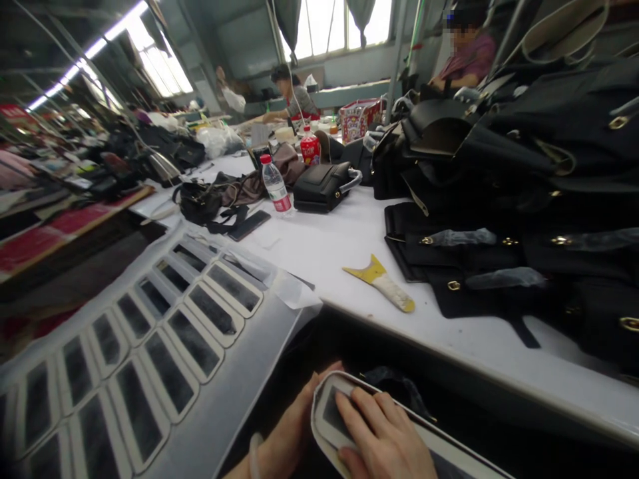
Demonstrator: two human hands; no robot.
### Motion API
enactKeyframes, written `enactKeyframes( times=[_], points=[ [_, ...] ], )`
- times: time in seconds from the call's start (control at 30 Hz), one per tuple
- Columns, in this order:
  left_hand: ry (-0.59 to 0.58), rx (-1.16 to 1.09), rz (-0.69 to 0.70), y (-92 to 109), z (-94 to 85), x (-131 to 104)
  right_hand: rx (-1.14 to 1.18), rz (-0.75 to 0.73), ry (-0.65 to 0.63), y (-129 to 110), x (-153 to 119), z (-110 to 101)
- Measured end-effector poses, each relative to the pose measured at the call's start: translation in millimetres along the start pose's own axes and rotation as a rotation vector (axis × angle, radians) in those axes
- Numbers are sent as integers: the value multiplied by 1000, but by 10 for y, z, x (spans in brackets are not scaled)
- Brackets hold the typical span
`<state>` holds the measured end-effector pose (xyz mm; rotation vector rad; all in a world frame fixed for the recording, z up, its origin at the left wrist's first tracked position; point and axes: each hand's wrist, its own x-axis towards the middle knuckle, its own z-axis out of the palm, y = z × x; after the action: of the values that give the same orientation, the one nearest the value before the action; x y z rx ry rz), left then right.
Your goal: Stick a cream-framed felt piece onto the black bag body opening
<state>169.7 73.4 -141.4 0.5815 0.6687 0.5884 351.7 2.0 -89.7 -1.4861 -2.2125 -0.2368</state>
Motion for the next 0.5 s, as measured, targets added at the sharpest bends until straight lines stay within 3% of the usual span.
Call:
enactKeyframes(
  times=[0.17, 0.37, 0.5],
  points=[
    [-12, -23, -59, 12, -4, 20, 51, 105, 71, -53, 96, -24],
    [21, -3, -21, -77, -54, 33, 91, 175, 32, -56, 67, 42],
    [52, 224, 70, 106, 66, -42, 104, 203, 17, -74, 60, 53]
  ],
)
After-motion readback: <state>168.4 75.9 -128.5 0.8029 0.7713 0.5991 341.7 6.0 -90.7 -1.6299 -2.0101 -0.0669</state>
